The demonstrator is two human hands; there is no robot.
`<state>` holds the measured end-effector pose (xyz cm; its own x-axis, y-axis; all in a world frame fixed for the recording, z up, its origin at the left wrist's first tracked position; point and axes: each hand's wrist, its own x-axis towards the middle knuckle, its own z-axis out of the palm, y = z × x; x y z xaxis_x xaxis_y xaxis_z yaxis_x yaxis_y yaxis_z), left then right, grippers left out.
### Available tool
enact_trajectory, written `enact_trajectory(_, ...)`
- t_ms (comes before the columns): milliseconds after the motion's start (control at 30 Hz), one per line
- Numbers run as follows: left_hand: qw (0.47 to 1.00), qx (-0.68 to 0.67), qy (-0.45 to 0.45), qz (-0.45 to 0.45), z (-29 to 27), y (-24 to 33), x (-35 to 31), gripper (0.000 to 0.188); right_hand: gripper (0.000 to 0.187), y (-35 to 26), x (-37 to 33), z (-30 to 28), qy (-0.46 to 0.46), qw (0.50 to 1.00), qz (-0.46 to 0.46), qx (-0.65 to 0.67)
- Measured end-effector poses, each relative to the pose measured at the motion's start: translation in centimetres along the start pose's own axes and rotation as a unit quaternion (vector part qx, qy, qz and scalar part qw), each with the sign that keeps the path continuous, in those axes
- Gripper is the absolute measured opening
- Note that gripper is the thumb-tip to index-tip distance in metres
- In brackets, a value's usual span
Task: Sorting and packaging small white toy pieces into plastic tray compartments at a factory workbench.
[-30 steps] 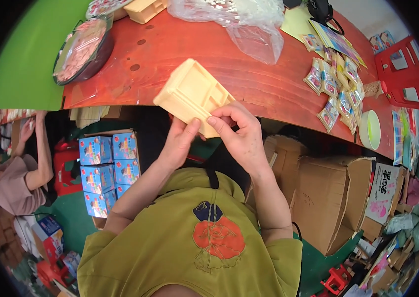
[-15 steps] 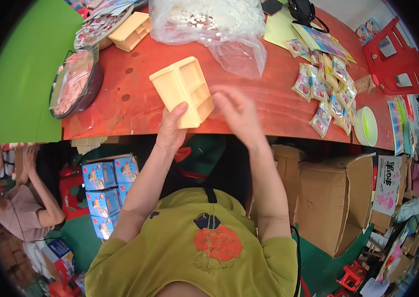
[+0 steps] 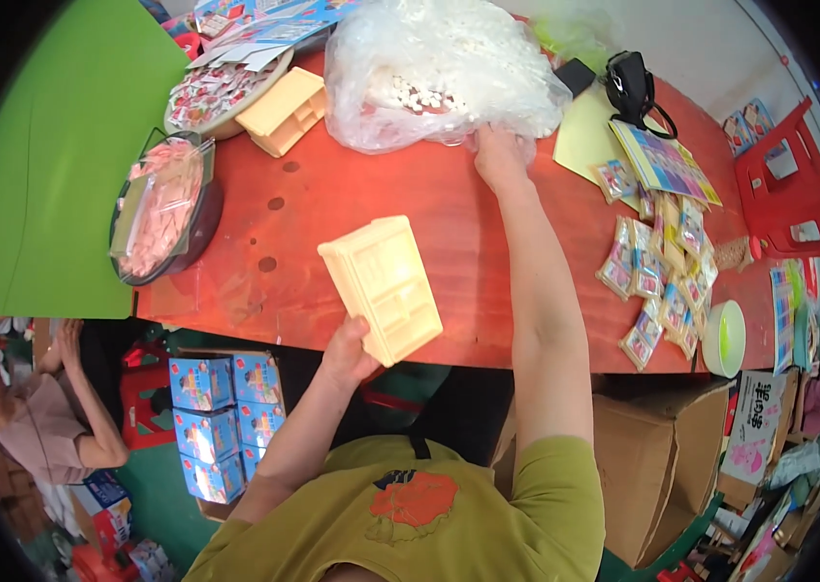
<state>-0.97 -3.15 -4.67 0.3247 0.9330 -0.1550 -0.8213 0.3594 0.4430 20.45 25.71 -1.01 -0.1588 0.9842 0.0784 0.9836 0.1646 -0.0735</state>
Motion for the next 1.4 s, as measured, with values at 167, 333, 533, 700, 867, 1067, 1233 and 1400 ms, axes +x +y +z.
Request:
enact_trajectory(167, 0.999, -0.034, 0.008, -0.016, -0.4, 0.0, 0.1, 0.090, 0.035, -0.1, 2.4, 2.5, 0.069, 0.997, 0.015, 0.022)
enact_trajectory(333, 0.999, -0.046, 0.009, -0.014, -0.4, 0.1, 0.2, 0.087, 0.028, 0.7, -1.6, 0.4, 0.052, 0.999, -0.006, 0.016)
enact_trajectory(533, 0.998, -0.048, 0.023, 0.016, 0.6, 0.2, 0.5, 0.083, 0.020, -1.8, -11.3, -3.8, 0.180, 0.946, -0.097, 0.253)
enact_trajectory(700, 0.996, 0.031, 0.032, 0.076, 3.6, 0.4, 0.2, 0.078, 0.014, -7.0, -22.2, -9.9, -0.053, 0.817, -0.048, 0.573)
enact_trajectory(867, 0.987, 0.096, 0.049, 0.118, 4.7, 0.1, 0.0, 0.068, 0.011, -9.1, -25.7, -7.6, -0.011, 0.819, -0.046, 0.572)
enact_trajectory(1067, 0.978, 0.155, 0.060, 0.124, 5.1, -0.2, -0.3, 0.070, 0.006, -9.5, -27.6, -6.3, 0.047, 0.769, -0.027, 0.637)
enact_trajectory(1233, 0.981, 0.135, 0.068, 0.119, 6.1, -0.8, 0.2, 0.071, 0.005, -9.6, -28.2, -6.4, 0.103, 0.763, 0.001, 0.638)
enact_trajectory(1400, 0.985, 0.130, 0.051, 0.101, 6.9, -1.5, 1.9, 0.072, 0.009, -8.6, -28.2, -7.2, 0.162, 0.789, 0.053, 0.591)
